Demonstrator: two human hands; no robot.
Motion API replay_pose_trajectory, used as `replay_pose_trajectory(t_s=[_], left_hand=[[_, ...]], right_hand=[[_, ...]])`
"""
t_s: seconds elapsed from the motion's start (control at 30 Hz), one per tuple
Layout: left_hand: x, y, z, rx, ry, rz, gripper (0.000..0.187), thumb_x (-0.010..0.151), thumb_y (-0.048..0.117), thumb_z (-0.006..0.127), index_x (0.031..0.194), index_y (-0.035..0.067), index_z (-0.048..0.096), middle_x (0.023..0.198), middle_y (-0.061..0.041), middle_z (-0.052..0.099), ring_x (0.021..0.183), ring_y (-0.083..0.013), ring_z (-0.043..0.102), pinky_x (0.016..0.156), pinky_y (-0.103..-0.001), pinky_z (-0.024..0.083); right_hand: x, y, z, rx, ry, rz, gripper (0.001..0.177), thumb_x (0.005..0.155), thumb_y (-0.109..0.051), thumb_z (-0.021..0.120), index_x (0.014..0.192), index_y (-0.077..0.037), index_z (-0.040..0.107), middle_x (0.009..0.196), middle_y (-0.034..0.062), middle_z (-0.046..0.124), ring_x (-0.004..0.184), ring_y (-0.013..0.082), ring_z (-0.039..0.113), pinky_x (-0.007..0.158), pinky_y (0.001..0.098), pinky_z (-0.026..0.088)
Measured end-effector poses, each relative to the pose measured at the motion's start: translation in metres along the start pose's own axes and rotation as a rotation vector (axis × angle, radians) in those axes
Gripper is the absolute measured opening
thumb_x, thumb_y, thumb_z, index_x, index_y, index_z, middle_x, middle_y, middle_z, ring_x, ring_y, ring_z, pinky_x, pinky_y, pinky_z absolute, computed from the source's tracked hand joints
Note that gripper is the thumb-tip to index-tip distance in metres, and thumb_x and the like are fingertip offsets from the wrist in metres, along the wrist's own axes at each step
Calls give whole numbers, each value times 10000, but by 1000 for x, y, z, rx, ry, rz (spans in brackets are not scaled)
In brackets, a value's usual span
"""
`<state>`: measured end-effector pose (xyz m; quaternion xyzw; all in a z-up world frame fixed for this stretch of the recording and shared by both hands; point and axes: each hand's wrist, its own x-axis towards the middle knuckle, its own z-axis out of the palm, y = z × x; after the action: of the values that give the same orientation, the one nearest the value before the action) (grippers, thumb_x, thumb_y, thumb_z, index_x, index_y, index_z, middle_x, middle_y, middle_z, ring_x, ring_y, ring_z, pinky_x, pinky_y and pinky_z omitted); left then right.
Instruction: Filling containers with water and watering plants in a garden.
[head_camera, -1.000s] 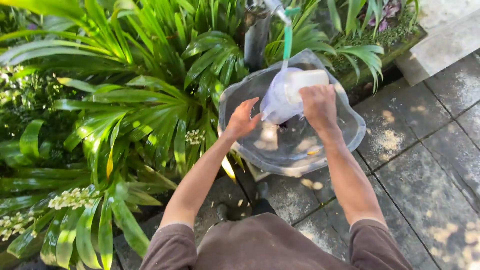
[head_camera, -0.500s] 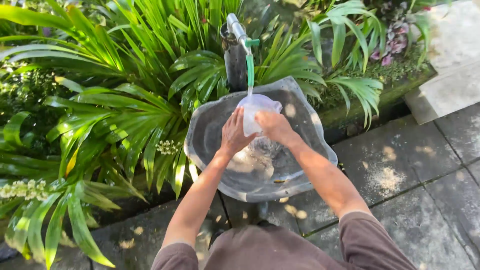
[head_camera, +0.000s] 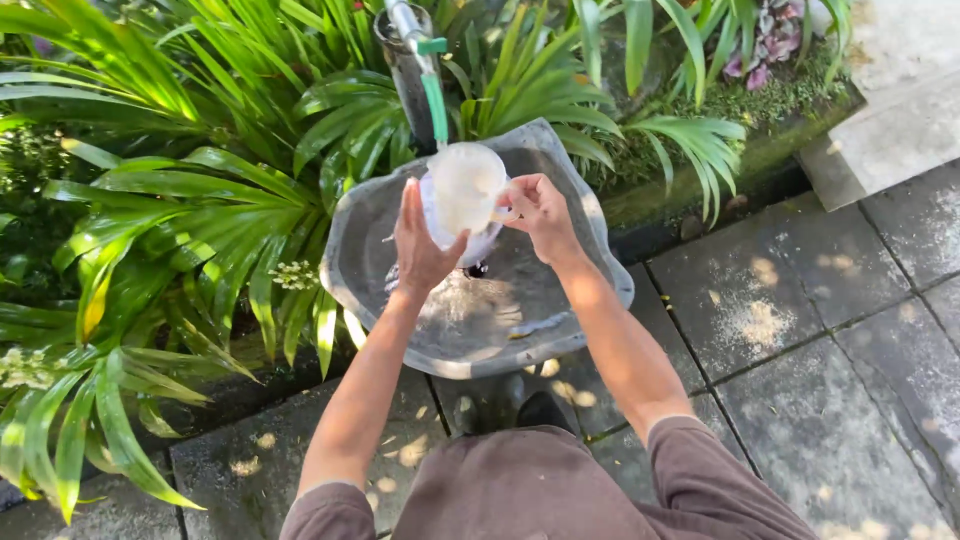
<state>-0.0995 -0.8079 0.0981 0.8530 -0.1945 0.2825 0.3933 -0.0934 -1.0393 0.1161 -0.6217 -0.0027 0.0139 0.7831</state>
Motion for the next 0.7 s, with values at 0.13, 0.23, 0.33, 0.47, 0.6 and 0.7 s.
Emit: replay_pose_trajectory(t_s=[0.13, 0.23, 0.33, 0.47, 0.6, 0.7], left_hand=[[-1, 23, 22, 122, 11, 2, 978, 838, 264, 829, 1577, -24, 257, 1575, -292, 368, 1456, -457, 389, 1194, -533, 326], [4, 43, 55, 125, 48, 46, 925, 856, 203, 791, 1588, -12, 268, 1504, -279, 447, 1380, -439, 463, 1147, -522, 374], [20, 67, 96, -20, 26, -50, 907, 865, 171, 754, 1607, -20, 267, 1386, -224, 545, 1288, -394, 546, 1112, -500, 444], [29, 81, 167, -93, -30, -113, 854, 888, 164, 729, 1603, 12, 287, 1353, -176, 597, 1164, -323, 601, 1032, -458, 494], [36, 92, 233, 176, -96, -262, 816, 850, 174, 747, 1569, 76, 372, 1351, -214, 561, 1221, -400, 542, 989, -496, 470], [31, 88, 269, 248, -169, -391, 755, 889, 218, 734, 1544, 61, 395, 1349, -219, 532, 1209, -411, 525, 965, -516, 461]], right_hand=[[0, -33, -12, 146, 19, -37, 175, 1026, -172, 620, 1142, -62, 547, 1053, 50, 687, 998, 117, 678, 851, 355, 626], [3, -38, -46, 140, 1, -90, 195, 1032, -195, 628, 1140, -66, 529, 1069, 44, 674, 1026, 117, 673, 872, 356, 623], [16, -47, -95, 87, -31, -113, 220, 1042, -224, 630, 1145, -61, 525, 1063, 54, 677, 1015, 129, 671, 873, 349, 605], [41, -53, -178, 92, -60, -111, 247, 1045, -246, 630, 1135, -50, 509, 1060, 71, 659, 999, 142, 662, 879, 354, 599], [47, -59, -270, 55, -68, -119, 252, 1035, -230, 632, 1125, -40, 494, 1046, 75, 639, 982, 148, 663, 902, 379, 617], [56, -85, -329, -331, -84, -195, 194, 1078, -213, 574, 1129, -38, 508, 1019, 80, 712, 984, 136, 701, 895, 334, 609]])
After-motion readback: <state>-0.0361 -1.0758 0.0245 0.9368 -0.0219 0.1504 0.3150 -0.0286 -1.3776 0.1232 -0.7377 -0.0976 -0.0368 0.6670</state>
